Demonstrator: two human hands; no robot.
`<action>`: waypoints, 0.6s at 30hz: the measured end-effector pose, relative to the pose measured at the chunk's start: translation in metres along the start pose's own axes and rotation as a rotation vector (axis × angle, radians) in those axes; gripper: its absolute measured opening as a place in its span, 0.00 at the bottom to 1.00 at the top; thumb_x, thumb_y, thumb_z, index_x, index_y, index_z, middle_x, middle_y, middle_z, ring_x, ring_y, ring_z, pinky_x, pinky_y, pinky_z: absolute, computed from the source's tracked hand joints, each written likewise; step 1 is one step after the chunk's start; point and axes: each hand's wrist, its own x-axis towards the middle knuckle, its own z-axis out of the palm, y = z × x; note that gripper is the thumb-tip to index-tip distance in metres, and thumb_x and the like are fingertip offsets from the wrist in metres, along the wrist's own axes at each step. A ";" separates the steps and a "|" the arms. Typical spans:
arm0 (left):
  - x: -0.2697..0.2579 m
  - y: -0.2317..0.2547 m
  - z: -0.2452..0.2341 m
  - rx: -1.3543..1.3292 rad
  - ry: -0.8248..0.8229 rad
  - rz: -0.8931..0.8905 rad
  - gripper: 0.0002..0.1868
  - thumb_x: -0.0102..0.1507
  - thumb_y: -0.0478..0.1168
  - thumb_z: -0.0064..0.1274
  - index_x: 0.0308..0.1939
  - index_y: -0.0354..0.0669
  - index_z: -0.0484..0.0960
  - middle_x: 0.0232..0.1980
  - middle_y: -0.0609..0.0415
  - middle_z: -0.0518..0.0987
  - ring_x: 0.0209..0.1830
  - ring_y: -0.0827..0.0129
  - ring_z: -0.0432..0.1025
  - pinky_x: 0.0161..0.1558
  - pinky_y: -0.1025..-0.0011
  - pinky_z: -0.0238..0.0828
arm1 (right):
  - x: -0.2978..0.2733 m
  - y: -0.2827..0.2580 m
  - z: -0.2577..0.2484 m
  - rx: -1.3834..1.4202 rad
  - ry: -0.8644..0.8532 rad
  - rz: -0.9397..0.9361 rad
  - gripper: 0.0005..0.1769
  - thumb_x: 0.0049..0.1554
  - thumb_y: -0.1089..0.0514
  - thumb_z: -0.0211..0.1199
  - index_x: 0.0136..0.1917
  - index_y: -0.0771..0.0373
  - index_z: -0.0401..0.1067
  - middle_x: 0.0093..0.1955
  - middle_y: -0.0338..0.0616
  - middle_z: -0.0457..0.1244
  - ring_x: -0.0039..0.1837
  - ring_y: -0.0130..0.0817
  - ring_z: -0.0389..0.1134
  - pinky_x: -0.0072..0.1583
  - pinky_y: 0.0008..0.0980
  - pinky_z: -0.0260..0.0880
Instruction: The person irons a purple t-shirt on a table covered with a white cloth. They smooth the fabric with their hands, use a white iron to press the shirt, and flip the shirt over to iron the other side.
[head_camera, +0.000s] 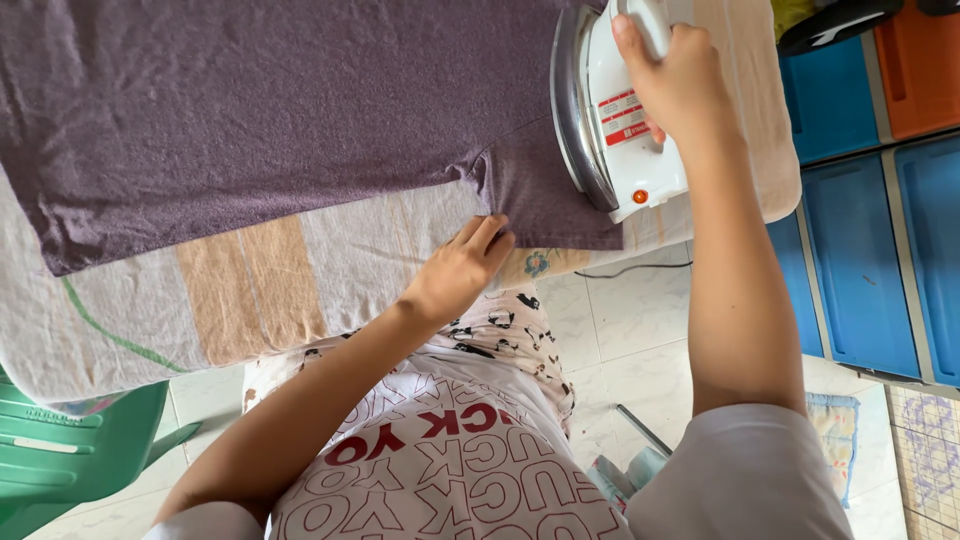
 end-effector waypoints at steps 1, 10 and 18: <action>-0.001 0.000 -0.001 -0.020 0.004 -0.005 0.24 0.55 0.20 0.55 0.57 0.30 0.77 0.65 0.41 0.70 0.66 0.53 0.69 0.59 0.67 0.78 | 0.001 -0.001 -0.002 -0.016 -0.021 0.000 0.37 0.66 0.29 0.57 0.40 0.68 0.64 0.22 0.41 0.57 0.20 0.29 0.58 0.25 0.34 0.58; 0.020 -0.004 -0.030 -0.134 0.183 0.002 0.14 0.61 0.37 0.56 0.49 0.34 0.82 0.52 0.44 0.80 0.54 0.55 0.70 0.55 0.56 0.72 | -0.051 0.003 -0.014 -0.013 -0.076 0.163 0.35 0.64 0.31 0.56 0.39 0.68 0.66 0.20 0.44 0.55 0.19 0.33 0.56 0.24 0.36 0.56; 0.131 -0.084 -0.021 0.227 0.129 -0.413 0.30 0.72 0.52 0.38 0.70 0.33 0.66 0.74 0.40 0.62 0.77 0.45 0.53 0.73 0.47 0.48 | -0.057 0.004 -0.008 0.004 0.047 0.163 0.38 0.63 0.29 0.60 0.35 0.67 0.63 0.21 0.41 0.55 0.20 0.31 0.56 0.24 0.35 0.55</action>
